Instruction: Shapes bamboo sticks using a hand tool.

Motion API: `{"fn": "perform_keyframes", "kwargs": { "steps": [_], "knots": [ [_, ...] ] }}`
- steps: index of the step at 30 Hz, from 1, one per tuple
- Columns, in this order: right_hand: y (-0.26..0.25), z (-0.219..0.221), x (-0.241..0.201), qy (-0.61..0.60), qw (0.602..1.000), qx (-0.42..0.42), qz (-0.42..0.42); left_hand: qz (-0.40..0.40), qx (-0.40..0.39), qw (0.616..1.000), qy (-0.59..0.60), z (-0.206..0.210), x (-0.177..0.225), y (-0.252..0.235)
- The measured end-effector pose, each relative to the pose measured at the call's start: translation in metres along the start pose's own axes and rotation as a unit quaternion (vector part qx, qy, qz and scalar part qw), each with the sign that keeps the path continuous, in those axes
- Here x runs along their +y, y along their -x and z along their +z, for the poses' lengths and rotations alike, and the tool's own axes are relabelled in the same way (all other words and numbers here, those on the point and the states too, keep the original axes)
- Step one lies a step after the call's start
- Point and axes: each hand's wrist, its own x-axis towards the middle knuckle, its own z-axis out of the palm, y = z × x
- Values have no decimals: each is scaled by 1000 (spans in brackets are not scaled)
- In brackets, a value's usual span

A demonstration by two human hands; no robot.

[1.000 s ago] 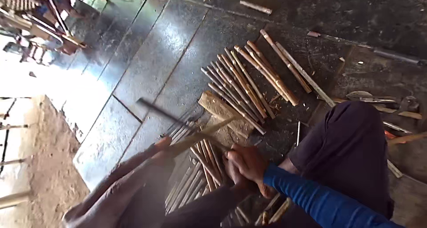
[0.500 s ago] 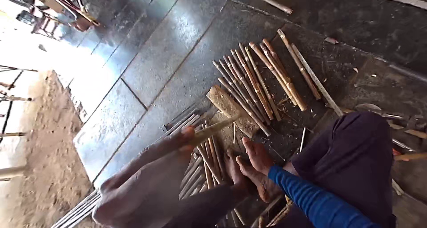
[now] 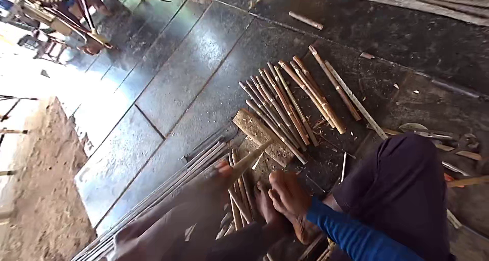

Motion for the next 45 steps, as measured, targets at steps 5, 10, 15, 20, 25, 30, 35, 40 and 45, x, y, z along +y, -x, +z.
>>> {"fn": "perform_keyframes", "kwargs": {
  "steps": [5, 10, 15, 20, 25, 30, 35, 40, 45],
  "knots": [
    [5, 1, 9, 2, 996, -27, 81, -5, 17, 999, -37, -3, -2, 2],
    [11, 14, 24, 46, 990, -68, 111, -53, 137, 986, -84, 1, -3, 3],
    [1, 18, 50, 73, 984, -99, 130, -28, 151, 983, -97, -12, -26, 13],
    [-17, 14, 53, 67, 989, -81, 103, -20, 168, 981, -98, -16, -34, 5],
    [-6, 14, 62, 86, 983, -78, 145, -40, 177, 981, -75, -21, -32, 2],
    [-2, 8, 40, 76, 964, -108, 232, -78, 159, 984, -33, -25, -38, 6],
    [-6, 8, 46, 29, 998, -33, 54, -10, 170, 971, -165, -46, -16, 33],
    [12, 2, 4, 78, 997, -26, -1, -41, 111, 976, -183, -27, -7, 60],
    [34, 4, 2, 25, 1000, -1, -4, -109, 205, 968, -92, 18, 3, 71]
  ]
}}
